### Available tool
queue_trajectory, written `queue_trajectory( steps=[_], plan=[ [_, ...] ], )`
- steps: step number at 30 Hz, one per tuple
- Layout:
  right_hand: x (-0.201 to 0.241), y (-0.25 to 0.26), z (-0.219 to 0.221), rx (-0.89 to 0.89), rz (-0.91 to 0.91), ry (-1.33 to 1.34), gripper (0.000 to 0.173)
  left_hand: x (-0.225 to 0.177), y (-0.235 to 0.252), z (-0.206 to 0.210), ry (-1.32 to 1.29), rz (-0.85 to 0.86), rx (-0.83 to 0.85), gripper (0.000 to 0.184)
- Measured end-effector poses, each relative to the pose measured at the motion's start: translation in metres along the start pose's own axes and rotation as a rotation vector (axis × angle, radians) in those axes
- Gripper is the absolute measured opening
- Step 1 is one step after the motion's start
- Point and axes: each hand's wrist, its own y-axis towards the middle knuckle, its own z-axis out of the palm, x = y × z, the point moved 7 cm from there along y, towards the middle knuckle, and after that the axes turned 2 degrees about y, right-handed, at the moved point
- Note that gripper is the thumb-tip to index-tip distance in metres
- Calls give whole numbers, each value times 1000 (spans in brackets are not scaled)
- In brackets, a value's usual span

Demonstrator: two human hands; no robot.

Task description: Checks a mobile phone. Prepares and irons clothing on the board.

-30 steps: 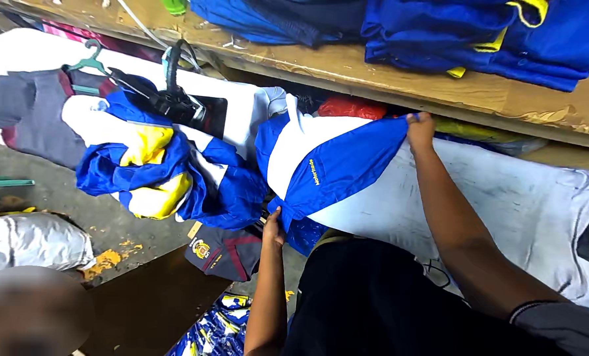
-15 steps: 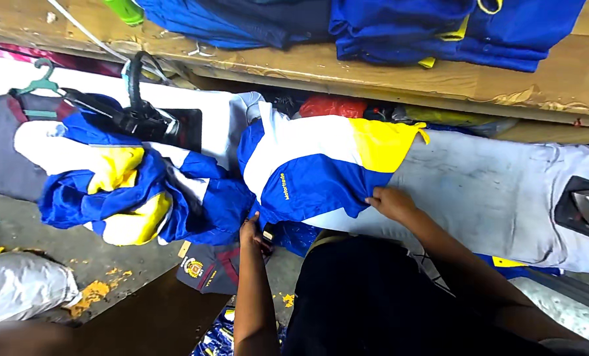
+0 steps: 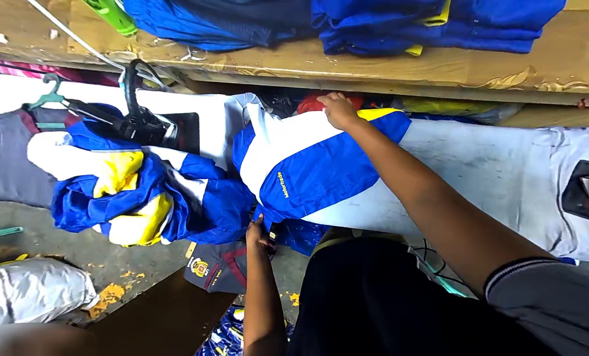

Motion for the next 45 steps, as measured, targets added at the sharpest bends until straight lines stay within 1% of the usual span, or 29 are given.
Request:
queue_trajectory(
  steps=[2, 3, 5, 6, 7, 8, 11, 13, 14, 17, 19, 21, 25, 28, 31, 33, 36, 38, 39, 40, 42, 45],
  plan=[
    [-4, 9, 4, 99, 87, 5, 43, 4, -2, 1, -20, -2, -1, 38],
    [-6, 11, 6, 140, 140, -7, 46, 5, -2, 1, -32, -5, -3, 38],
    [-6, 10, 6, 220, 284, -36, 66, 9, -1, 3, -54, -13, -6, 36],
    [-7, 10, 9, 252, 345, -22, 72, 11, 0, 4, -61, -14, -6, 36],
    [-7, 13, 12, 260, 373, 29, 73, 11, 1, 6, -63, -8, -4, 35],
    [-6, 19, 16, 257, 375, 91, 70, 10, 1, 8, -63, -4, -5, 35],
    [6, 29, 17, 261, 345, 179, 51, 7, -2, 14, -54, -3, -11, 36],
    [4, 37, 16, 180, 383, 320, 41, 5, -3, 14, -45, 0, -16, 36],
    [-1, 40, 18, 121, 405, 449, 37, 6, -4, 13, -45, 0, -19, 35],
    [-14, 38, 16, -14, 478, 874, 39, 9, -3, 8, -52, -5, -13, 35],
    [-18, 31, 10, -52, 517, 980, 39, 10, -3, 7, -57, 0, -9, 33],
    [-20, 30, 8, -61, 499, 955, 37, 10, -3, 8, -66, 6, -6, 31],
    [-26, 36, 14, -68, 421, 789, 37, 9, -7, 11, -59, 7, -22, 34],
    [-20, 33, 11, -33, 386, 687, 47, 8, -8, 12, -39, 14, -15, 37],
    [-16, 29, 6, 6, 368, 571, 60, 9, -7, 10, -32, 23, -11, 36],
    [-16, 24, 1, 62, 384, 537, 64, 11, -5, 8, -43, 23, 0, 34],
    [-14, 13, -7, 141, 356, 547, 58, 11, -5, 7, -73, 19, 17, 33],
    [-18, 8, -6, 184, 289, 537, 46, 13, -4, 8, -82, 23, 38, 28],
    [-21, 7, -4, 207, 248, 515, 37, 14, -3, 9, -89, 25, 48, 27],
    [-24, 9, -1, 222, 209, 471, 32, 14, -3, 10, -98, 25, 51, 27],
    [-32, 16, 6, 190, 152, 370, 32, 14, -3, 11, -112, 31, 51, 27],
    [-35, 16, 3, 52, 128, 326, 19, 13, -4, 12, -100, 41, 42, 26]
  ],
)
